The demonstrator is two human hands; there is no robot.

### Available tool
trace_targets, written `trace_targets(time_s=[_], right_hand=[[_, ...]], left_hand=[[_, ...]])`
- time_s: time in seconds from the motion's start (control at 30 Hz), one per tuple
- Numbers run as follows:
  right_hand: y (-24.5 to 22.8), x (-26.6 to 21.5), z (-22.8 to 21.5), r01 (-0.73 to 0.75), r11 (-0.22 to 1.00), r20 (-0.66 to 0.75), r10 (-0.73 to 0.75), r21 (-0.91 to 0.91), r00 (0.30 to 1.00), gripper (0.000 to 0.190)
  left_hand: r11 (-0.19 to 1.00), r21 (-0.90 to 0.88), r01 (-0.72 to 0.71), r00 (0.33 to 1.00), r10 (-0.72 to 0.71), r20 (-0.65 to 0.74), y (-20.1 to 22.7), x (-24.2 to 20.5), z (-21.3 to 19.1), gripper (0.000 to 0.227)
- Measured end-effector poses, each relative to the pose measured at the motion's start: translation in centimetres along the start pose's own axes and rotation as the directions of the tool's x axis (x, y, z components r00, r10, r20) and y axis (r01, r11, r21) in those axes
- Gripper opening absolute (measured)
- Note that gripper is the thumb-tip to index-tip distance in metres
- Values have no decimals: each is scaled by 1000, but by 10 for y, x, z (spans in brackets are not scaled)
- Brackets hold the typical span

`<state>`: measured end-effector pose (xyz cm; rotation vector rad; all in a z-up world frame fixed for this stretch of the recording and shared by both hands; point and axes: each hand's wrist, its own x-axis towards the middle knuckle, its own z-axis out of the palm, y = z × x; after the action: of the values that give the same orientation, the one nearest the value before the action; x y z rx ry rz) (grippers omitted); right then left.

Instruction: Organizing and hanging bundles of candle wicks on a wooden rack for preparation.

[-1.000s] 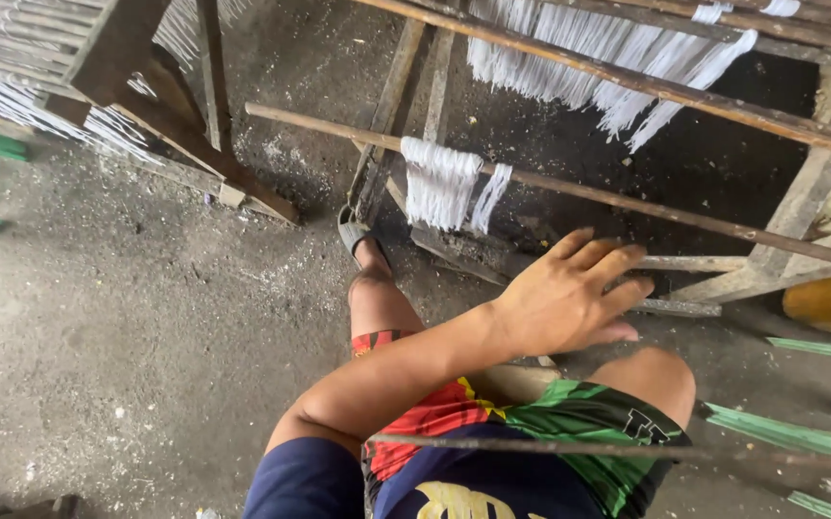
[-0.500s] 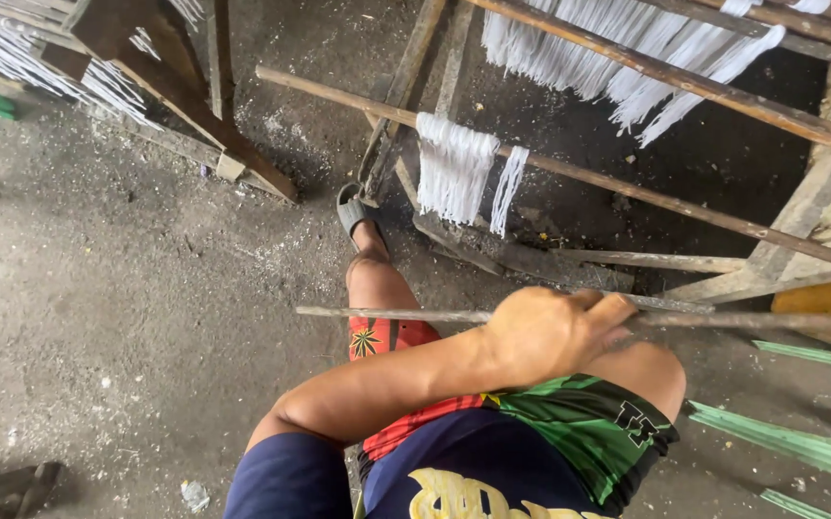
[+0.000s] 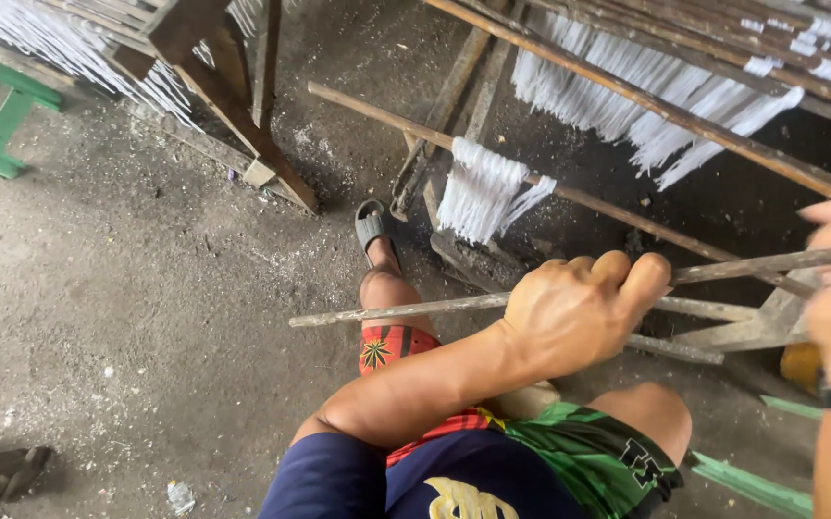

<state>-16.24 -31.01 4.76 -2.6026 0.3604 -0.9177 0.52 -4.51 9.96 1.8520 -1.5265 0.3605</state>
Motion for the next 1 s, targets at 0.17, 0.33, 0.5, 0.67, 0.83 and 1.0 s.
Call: trace_targets(time_s=[0.17,0.33,0.5,0.67,0.83,1.0], right_hand=[[-114,40,22,110,993,325,-91,-40,941,33],[-116,43,14,293,839,333,-144,-459,932,19],[-150,48,2,342,459,291,-179,-820,940,27],[-121,46,30,350,479,183,-360,-805,915,20],[-113,47,43,349,486,177,-365,-801,914,20],[-99,72,40,350,506,156,-386,-788,909,21]], left_hand=[[996,89,-7,1000,9,-23,-3,8,-8,11],[980,-99,174,978,-160,134,-13,7,-24,22],[924,-158,348,906,-289,309,-35,-9,-27,24],[859,-250,446,887,-386,255,-54,-31,-14,20],[855,-293,428,901,-377,215,-57,-37,-10,18],[904,-258,340,940,-321,117,-60,-21,-16,19]])
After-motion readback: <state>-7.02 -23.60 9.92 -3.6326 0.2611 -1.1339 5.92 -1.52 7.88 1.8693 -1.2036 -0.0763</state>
